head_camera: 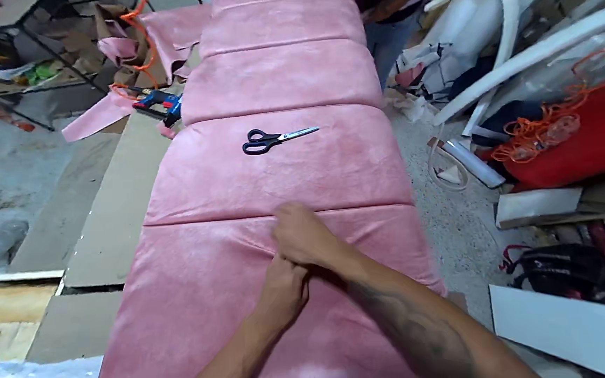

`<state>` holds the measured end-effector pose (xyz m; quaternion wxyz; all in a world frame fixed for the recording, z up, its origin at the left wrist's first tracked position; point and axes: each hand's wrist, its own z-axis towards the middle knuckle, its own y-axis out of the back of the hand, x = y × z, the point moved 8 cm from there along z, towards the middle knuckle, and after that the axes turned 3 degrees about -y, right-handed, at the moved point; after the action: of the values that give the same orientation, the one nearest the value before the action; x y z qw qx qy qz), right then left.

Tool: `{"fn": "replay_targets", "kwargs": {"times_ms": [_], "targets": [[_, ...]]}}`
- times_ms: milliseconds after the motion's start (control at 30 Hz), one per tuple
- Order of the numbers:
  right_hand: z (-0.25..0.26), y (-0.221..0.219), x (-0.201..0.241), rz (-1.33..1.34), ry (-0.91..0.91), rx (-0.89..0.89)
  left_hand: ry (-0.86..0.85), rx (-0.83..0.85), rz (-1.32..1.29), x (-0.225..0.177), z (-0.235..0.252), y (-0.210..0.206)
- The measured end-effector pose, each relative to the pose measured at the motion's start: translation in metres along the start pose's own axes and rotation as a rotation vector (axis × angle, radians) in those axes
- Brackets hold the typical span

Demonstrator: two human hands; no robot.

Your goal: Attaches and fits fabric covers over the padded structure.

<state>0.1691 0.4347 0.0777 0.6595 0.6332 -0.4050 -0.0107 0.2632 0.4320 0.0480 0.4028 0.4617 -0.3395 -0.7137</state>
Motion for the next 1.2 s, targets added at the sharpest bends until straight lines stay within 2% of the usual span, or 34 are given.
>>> {"fn": "replay_targets", "kwargs": {"times_ms": [67,100,167,267,333,400,533,600,667,733,800,833,867,900,967,1033,1100,1167,1200], "targets": [[0.027,-0.003,0.030,0.048,0.060,0.218,0.024,0.027,-0.008,-0.002,-0.011,0.004],[0.033,-0.002,0.029,0.095,0.064,0.231,0.047,0.065,-0.087,0.004,-0.015,0.008],[0.014,0.024,-0.003,0.189,-0.037,0.096,0.088,0.055,-0.244,0.031,-0.009,0.030],[-0.050,0.057,-0.087,-0.087,-0.366,-0.215,0.241,0.075,0.050,0.104,0.010,0.056],[-0.058,0.042,-0.100,-0.222,-0.495,-0.271,0.287,0.088,0.116,0.152,0.010,0.063],[-0.031,0.008,-0.054,-0.218,-0.442,-0.236,0.242,0.056,0.094,0.175,0.006,0.070],[0.050,-0.054,0.063,-0.016,0.024,-0.136,0.291,0.041,0.155,0.210,-0.023,0.097],[0.059,-0.044,0.070,0.088,0.086,-0.063,0.378,0.017,0.236,0.237,-0.048,0.122],[0.024,-0.014,0.025,0.011,-0.049,-0.100,0.527,0.023,0.290,0.264,-0.092,0.152],[-0.039,0.014,-0.061,-0.149,-0.334,-0.175,0.776,0.009,0.207,0.281,-0.161,0.176],[-0.093,0.039,-0.129,-0.283,-0.524,-0.305,1.132,-0.053,-0.018,0.261,-0.239,0.186],[-0.107,0.041,-0.139,-0.314,-0.536,-0.347,1.277,-0.110,-0.127,0.236,-0.276,0.184],[-0.113,0.032,-0.131,-0.310,-0.513,-0.352,1.373,-0.183,-0.226,0.214,-0.310,0.180],[-0.110,0.017,-0.108,-0.255,-0.445,-0.334,1.410,-0.298,-0.325,0.199,-0.339,0.172],[-0.098,-0.017,-0.040,-0.092,-0.210,-0.272,1.347,-0.549,-0.565,0.186,-0.387,0.149],[-0.110,-0.035,0.018,0.044,-0.064,-0.261,1.253,-0.626,-0.655,0.176,-0.417,0.136],[-0.152,-0.030,0.027,-0.001,-0.101,-0.416,1.251,-0.524,-0.605,0.169,-0.435,0.124],[-0.215,-0.019,0.001,-0.076,-0.207,-0.564,1.275,-0.462,-0.778,0.154,-0.445,0.094],[-0.250,-0.022,-0.013,-0.094,-0.233,-0.575,1.297,-0.478,-0.892,0.145,-0.449,0.078]]}}
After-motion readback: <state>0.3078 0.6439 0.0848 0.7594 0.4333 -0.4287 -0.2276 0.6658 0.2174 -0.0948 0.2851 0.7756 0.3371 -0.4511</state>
